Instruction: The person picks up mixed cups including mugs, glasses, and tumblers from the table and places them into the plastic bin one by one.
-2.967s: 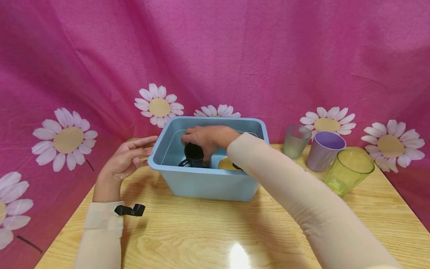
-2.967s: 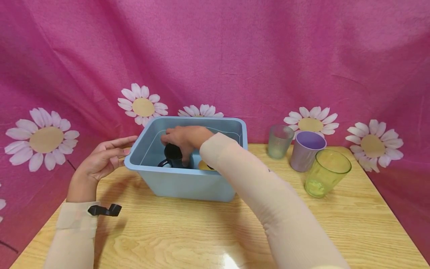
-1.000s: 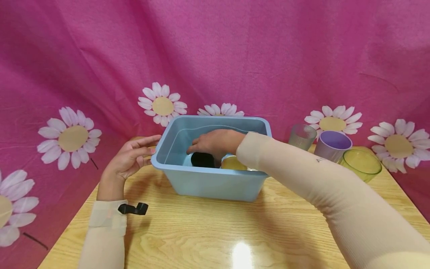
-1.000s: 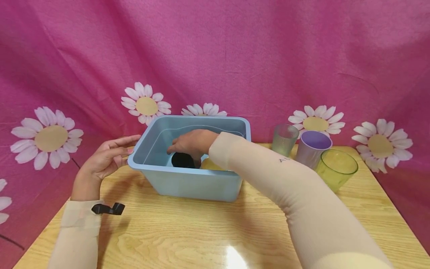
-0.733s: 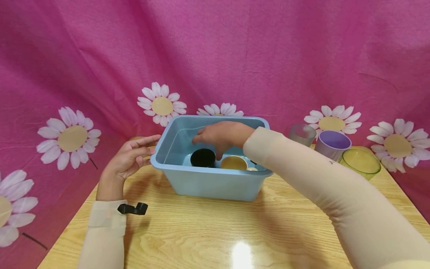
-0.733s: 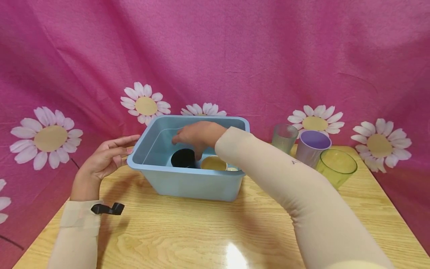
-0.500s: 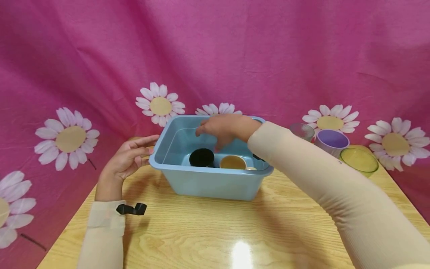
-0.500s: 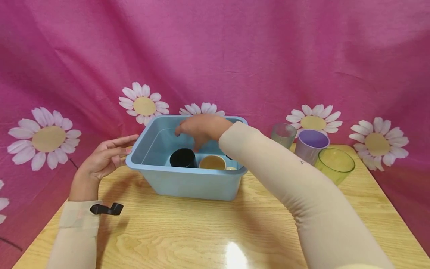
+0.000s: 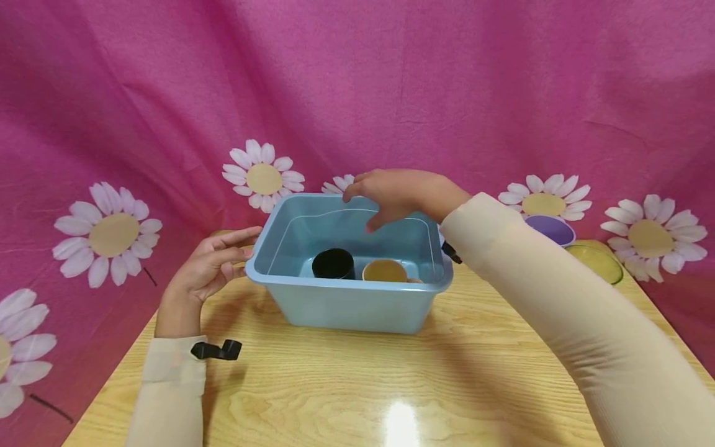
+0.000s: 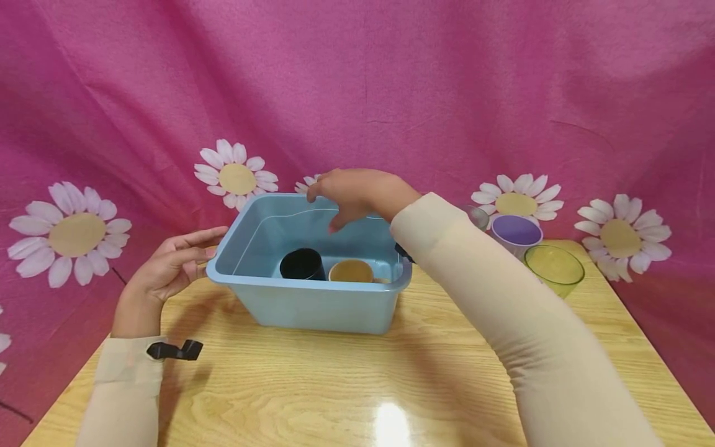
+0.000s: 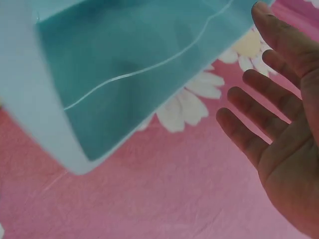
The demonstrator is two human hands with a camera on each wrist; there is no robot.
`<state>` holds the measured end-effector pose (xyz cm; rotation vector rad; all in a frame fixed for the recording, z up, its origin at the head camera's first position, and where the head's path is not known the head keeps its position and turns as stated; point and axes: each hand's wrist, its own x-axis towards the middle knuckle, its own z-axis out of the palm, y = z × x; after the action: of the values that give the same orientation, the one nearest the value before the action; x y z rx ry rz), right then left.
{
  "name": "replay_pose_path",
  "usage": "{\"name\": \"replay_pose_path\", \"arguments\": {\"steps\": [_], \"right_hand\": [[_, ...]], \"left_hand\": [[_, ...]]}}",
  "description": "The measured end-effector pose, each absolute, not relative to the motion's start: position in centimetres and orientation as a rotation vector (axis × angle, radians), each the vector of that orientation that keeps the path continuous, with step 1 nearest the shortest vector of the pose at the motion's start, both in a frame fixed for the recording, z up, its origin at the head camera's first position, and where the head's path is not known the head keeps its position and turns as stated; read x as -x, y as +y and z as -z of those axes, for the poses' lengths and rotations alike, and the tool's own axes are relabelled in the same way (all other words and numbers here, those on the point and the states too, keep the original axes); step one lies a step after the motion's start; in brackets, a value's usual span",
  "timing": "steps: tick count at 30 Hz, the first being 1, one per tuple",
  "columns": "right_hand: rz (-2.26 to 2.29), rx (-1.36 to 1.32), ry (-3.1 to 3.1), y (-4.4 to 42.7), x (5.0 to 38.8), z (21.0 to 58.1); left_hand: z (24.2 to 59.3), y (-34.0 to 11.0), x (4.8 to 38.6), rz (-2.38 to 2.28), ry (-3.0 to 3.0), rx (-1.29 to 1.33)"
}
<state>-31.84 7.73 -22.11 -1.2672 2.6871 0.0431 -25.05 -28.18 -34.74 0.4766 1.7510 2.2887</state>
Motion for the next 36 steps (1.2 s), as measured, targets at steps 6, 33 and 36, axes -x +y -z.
{"name": "replay_pose_path", "arguments": {"steps": [6,33,36], "right_hand": [[0.028,1.192,2.750,10.4,31.6,21.7],[0.165,1.150,3.055,26.5,27.8,24.6],[0.171,1.098,3.067,27.9,27.5,24.9]], "left_hand": [[34.7,-28.3,25.1,-2.292,1.748,-0.481],[34.9,-28.5,25.1,-2.304,1.700,-0.472],[34.9,-28.5,25.1,-2.309,1.700,-0.458]]}}
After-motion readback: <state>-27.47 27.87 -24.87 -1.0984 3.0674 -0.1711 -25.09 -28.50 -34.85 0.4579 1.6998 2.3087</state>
